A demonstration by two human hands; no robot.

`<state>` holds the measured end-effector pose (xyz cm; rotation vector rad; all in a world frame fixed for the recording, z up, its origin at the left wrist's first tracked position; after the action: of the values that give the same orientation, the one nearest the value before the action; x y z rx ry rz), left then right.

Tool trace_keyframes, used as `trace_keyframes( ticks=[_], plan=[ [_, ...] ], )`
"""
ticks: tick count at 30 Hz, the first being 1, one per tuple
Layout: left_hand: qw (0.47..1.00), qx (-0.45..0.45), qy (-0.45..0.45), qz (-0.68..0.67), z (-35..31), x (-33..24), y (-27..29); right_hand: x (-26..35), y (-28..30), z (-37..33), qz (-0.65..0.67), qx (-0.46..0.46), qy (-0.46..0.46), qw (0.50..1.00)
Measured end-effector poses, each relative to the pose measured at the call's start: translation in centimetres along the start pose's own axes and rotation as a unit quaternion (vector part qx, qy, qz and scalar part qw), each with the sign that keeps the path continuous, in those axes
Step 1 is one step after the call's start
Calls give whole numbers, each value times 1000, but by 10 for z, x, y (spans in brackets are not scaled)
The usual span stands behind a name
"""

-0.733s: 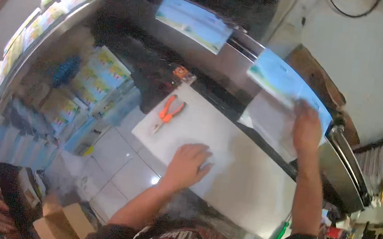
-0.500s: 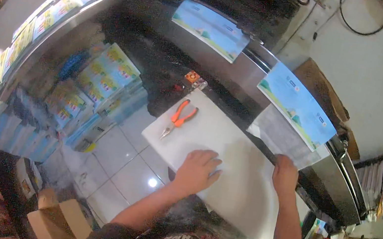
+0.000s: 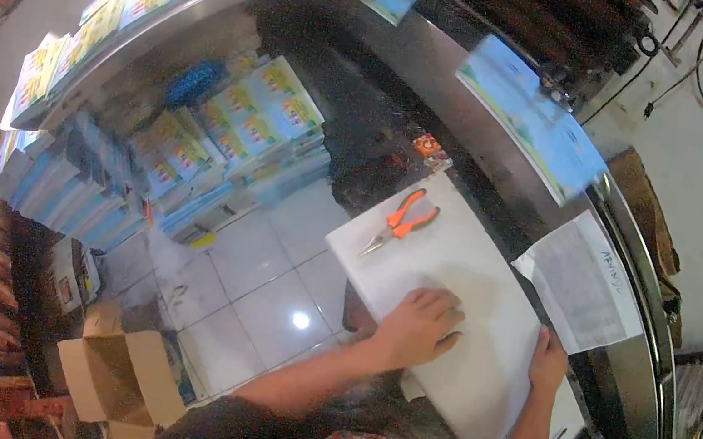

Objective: The person assembles booklets by folding papers, inserting inner pages into printed covers, and aligning and fanning through the stacked booklets by hand.

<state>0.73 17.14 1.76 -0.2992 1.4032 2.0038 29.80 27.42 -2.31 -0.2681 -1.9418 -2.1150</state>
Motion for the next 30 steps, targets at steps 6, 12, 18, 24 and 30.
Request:
trace_keyframes(
  ticks=[6,12,18,24,30],
  plan=[
    [1000,22,6,5,-3,2,1,14,3,-2,45,42,-19,998],
    [1000,27,6,3,-7,3,-1,12,3,-5,11,23,-6,1000],
    [999,30,3,-16,-4,4,1,16,3,-5,1,31,-28,999],
    [971,121,29,-204,20,19,26,9,-1,3,-9,10,-15,1000],
    [913,-151,222,-309,193,191,141,14,-1,6,-4,57,-60,997]
  ],
)
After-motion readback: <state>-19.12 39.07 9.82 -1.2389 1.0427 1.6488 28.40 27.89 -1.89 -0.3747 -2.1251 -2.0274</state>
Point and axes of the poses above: each hand's wrist, its own z-axis towards the middle knuckle, its own y-axis out of the back of the hand, x = y × z, the point moved 8 cm from there along z, towards the middle knuckle, and after that the axes turned 5 degrees about x, right-handed, at the moved point
